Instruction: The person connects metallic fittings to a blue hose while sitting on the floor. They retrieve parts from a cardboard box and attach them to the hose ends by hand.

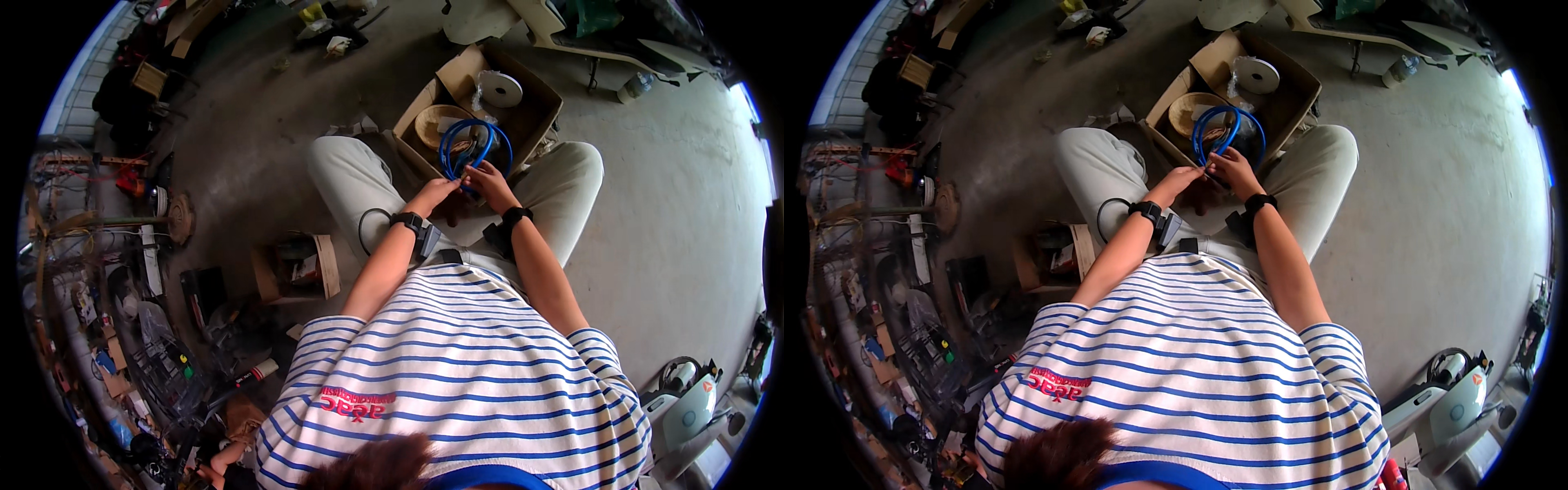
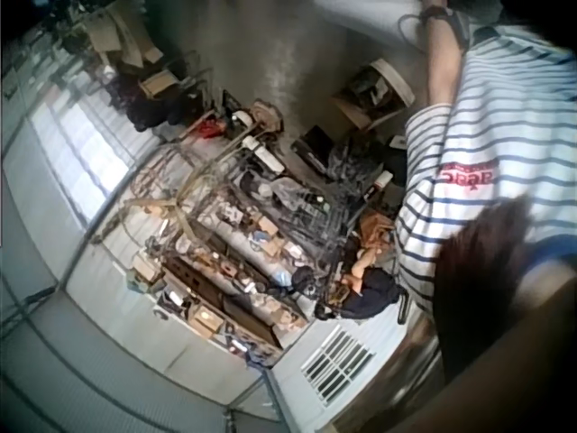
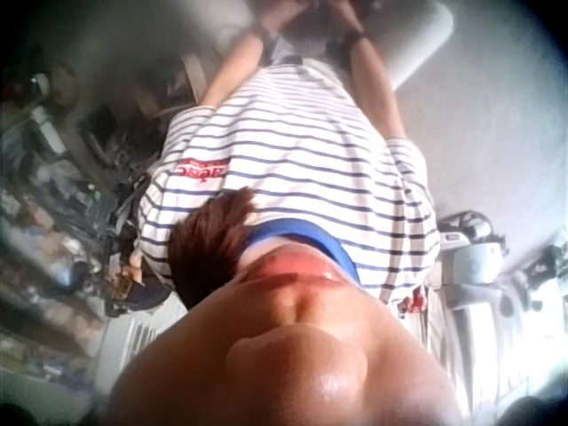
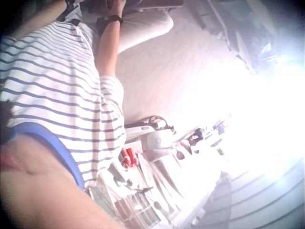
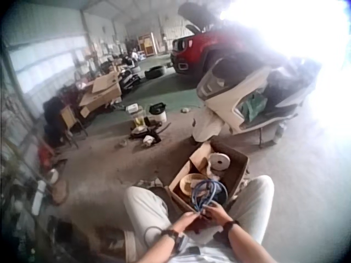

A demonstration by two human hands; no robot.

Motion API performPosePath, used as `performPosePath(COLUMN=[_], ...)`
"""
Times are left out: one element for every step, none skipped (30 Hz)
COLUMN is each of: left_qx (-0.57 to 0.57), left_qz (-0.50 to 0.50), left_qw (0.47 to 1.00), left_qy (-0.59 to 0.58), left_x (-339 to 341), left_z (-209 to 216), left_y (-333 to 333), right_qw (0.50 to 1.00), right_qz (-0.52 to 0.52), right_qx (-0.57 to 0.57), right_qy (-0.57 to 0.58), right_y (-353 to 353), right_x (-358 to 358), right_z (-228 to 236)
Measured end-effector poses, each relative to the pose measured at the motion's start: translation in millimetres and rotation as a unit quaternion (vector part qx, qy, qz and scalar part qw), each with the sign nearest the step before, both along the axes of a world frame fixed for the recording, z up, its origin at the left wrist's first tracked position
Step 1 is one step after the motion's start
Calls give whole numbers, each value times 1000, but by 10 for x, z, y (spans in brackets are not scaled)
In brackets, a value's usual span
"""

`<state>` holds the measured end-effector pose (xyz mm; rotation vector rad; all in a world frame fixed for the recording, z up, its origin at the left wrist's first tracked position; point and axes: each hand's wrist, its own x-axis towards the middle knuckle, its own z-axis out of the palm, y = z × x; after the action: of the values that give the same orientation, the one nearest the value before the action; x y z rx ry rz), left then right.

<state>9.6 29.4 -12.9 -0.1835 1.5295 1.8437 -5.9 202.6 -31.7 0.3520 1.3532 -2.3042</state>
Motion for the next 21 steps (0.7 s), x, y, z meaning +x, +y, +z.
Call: performPosePath(left_qx=[-39, -77, -49, -48, -59, -68, -67, -116, -168, -170, -128, -84, -83, -80, -74, -73, -72, -73, -73, -78, -83], left_qz=[-2, -4, 6, 7, 22, 34, 31, 2, -23, -21, 13, 42, 41, 64, 86, 83, 66, 51, 50, 9, -29], left_qw=[999, 997, 998, 998, 995, 991, 991, 988, 981, 981, 985, 987, 987, 988, 989, 989, 992, 994, 994, 997, 996], left_qy=[5, 10, 39, 37, 73, 110, 109, 101, 94, 93, 113, 131, 130, 114, 96, 94, 78, 64, 63, 27, -9], left_x=[-8, -6, 1, 5, 7, 1, -11, -32, -30, -26, -23, -20, -13, -8, 3, 10, 17, 16, 9, -11, -17], left_z=[-80, -160, -179, -238, -290, -273, -254, -232, -203, -271, -345, -326, -305, -283, -230, -183, -134, -126, -120, -114, -154], left_y=[-21, -47, -52, -57, -66, -44, -32, -31, -61, -80, -93, -73, -69, -73, -51, -30, -9, -22, -36, -47, -76], right_qw=[1000, 1000, 1000, 999, 998, 998, 995, 991, 991, 990, 988, 988, 989, 990, 990, 995, 998, 998, 998, 998, 998], right_qz=[5, 10, 11, 35, 60, 57, 76, 95, 98, 98, 99, 98, 91, 83, 81, 46, 10, 10, -7, -24, -45], right_qx=[-6, -12, -11, 9, 28, 29, 61, 93, 91, 105, 118, 118, 116, 114, 115, 88, 61, 61, 50, 38, 25], right_qy=[-4, -9, -11, -9, -8, -9, 2, 14, 14, 10, 5, 4, -7, -19, -21, -21, -21, -21, -33, -44, -44], right_y=[-17, -36, -37, -44, -55, -40, -27, -11, -33, -48, -66, -56, -51, -55, -44, -41, -24, -15, 2, 20, 6], right_x=[6, 11, 16, 17, 21, 16, 13, 16, 21, 23, 25, 31, 37, 46, 54, 44, 37, 22, 11, -2, -2], right_z=[11, 20, 33, 46, 59, 41, 24, 8, 35, 64, 94, 110, 125, 138, 121, 103, 86, 84, 82, 79, 81])
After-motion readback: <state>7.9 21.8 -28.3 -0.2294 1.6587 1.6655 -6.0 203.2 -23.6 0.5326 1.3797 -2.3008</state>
